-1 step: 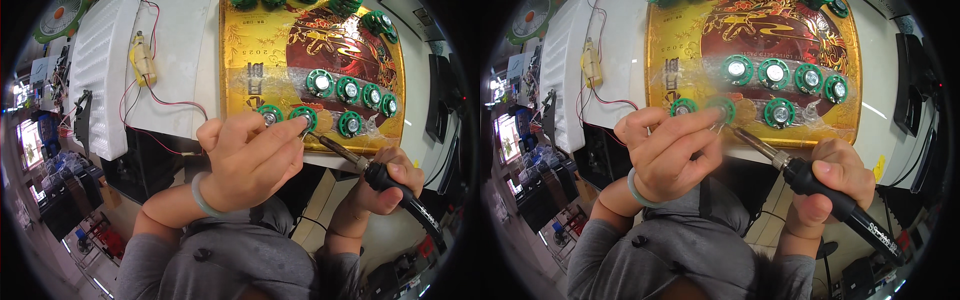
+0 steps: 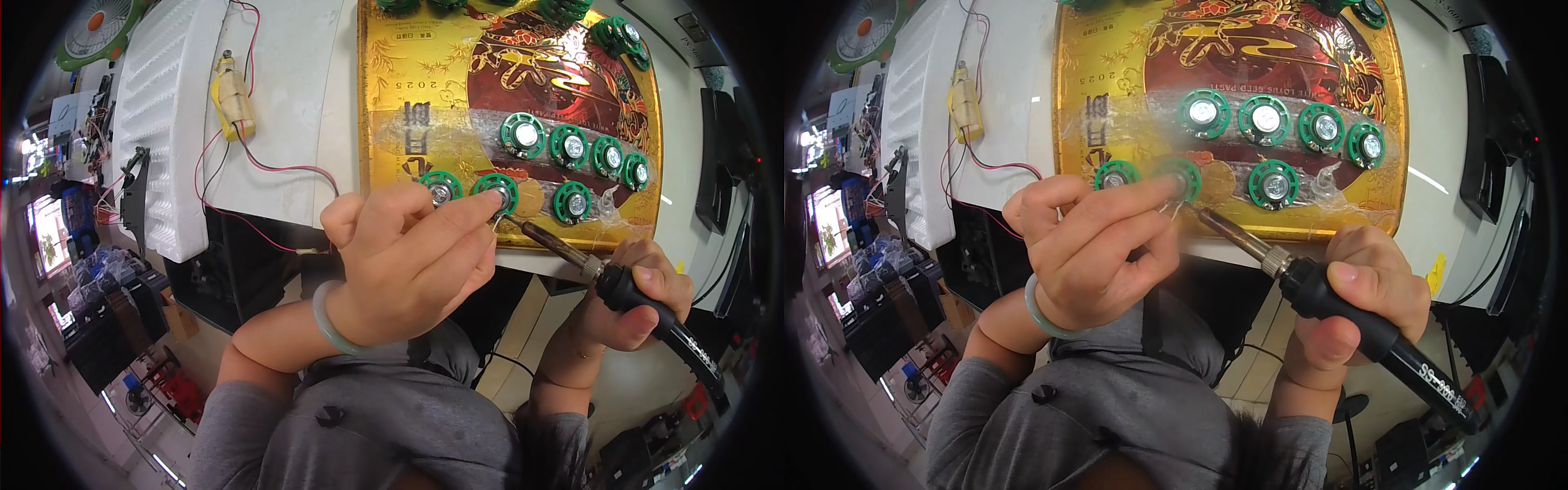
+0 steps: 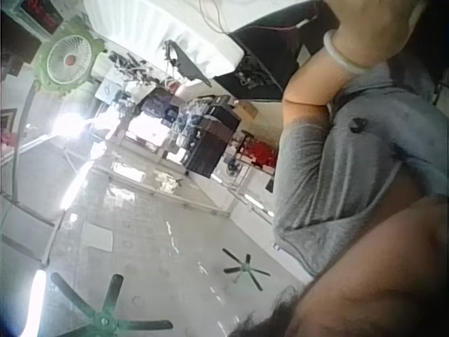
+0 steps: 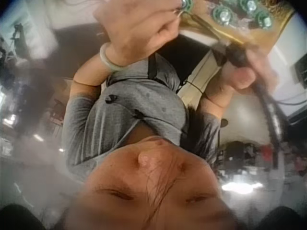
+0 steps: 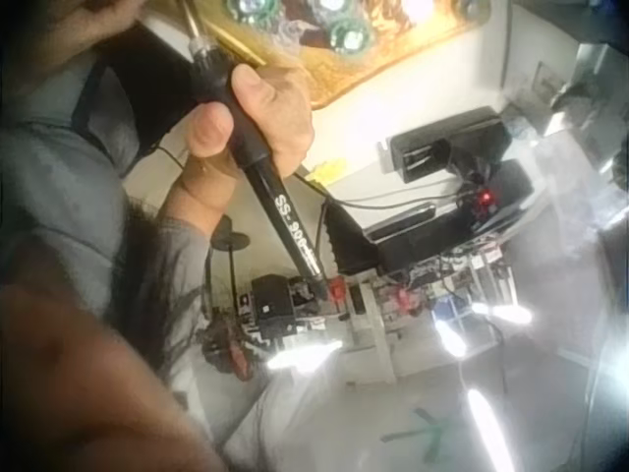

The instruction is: Soldering wires onto small electronic speakers and applying adhesive at a workbench.

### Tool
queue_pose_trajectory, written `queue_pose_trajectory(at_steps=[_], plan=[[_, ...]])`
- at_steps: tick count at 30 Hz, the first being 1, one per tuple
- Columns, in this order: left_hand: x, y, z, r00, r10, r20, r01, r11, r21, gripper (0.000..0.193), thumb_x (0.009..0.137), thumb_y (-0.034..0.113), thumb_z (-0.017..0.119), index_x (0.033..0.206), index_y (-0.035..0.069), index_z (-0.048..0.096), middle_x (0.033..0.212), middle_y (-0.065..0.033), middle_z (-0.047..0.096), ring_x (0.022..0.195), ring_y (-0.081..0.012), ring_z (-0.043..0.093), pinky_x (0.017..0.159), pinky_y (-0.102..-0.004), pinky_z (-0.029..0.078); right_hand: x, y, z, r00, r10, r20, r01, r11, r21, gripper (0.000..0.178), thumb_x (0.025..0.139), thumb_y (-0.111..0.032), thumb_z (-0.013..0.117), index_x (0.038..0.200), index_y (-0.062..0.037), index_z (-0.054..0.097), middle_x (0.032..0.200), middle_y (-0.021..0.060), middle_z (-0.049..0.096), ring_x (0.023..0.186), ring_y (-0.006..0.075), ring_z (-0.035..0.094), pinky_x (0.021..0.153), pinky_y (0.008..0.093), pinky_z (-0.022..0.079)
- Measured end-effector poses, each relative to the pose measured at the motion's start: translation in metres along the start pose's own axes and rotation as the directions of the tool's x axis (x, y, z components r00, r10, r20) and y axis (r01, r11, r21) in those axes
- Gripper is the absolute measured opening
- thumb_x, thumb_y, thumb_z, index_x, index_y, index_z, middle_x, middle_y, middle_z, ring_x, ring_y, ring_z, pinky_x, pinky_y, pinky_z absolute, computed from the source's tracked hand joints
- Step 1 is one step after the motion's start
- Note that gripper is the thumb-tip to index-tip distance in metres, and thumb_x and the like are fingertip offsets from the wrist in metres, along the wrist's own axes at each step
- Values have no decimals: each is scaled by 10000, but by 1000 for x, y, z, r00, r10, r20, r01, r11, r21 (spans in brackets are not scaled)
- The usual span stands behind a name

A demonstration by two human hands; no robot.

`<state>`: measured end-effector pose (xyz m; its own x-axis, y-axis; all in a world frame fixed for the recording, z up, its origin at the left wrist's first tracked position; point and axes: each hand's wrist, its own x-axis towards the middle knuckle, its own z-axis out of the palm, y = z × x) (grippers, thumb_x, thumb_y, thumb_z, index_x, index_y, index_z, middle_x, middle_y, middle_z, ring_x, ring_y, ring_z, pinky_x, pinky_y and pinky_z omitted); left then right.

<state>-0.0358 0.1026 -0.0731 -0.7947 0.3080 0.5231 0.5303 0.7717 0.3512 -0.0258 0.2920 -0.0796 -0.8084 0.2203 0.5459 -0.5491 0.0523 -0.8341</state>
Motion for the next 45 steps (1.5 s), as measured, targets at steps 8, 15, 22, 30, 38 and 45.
queue_pose_trajectory(at_steps=[8, 15, 22, 30, 38, 45], plan=[[-3, -2, 0, 1000, 3, -5, -3, 1000, 15, 171, 514, 74, 660, 626, 165, 570, 868, 105, 633, 721, -119, 426, 730, -241, 256, -1, 2, 3, 1000, 13, -3, -13, 1000, 16, 419, 752, -405, 635, 825, -9, 518, 515, -19, 379, 453, 88, 354, 399, 216, 264], [-2, -1, 0, 1000, 11, 17, -11, 1000, 21, 183, 509, 72, 665, 634, 165, 568, 867, 107, 632, 748, -126, 417, 730, -236, 263, -1, -2, 3, 999, 40, -12, -40, 999, -9, 432, 746, -423, 631, 828, -15, 515, 515, -20, 369, 455, 88, 342, 403, 217, 262], [-3, -2, -1, 1000, 9, 29, -10, 1000, 15, 180, 512, 72, 666, 627, 167, 566, 881, 110, 629, 751, -126, 418, 729, -236, 263, 0, -2, 4, 999, 50, -14, -51, 998, -21, 427, 752, -427, 623, 831, -22, 515, 515, -20, 363, 453, 88, 336, 407, 217, 258], [-3, -4, -2, 1000, 6, 12, -6, 1000, 20, 170, 521, 82, 669, 626, 165, 566, 882, 108, 629, 727, -119, 427, 728, -239, 264, 0, -2, 6, 998, 65, 8, -65, 998, -15, 408, 758, -419, 620, 827, -32, 510, 515, -23, 358, 458, 87, 337, 414, 220, 258], [-2, -2, 1, 1000, 2, 7, -2, 1000, -17, 172, 517, 74, 666, 626, 159, 563, 872, 99, 631, 722, -116, 445, 724, -241, 266, 0, -5, 7, 997, 70, -15, -71, 997, -27, 395, 748, -410, 635, 814, -43, 508, 515, -28, 363, 459, 88, 341, 420, 227, 257], [-3, -3, -1, 1000, -3, 11, 3, 1000, -13, 177, 516, 68, 665, 632, 154, 562, 863, 95, 630, 728, -122, 445, 728, -241, 267, -1, -5, 8, 997, 82, -11, -82, 996, -22, 400, 737, -418, 642, 806, -45, 515, 512, -29, 363, 458, 90, 341, 423, 233, 256]])
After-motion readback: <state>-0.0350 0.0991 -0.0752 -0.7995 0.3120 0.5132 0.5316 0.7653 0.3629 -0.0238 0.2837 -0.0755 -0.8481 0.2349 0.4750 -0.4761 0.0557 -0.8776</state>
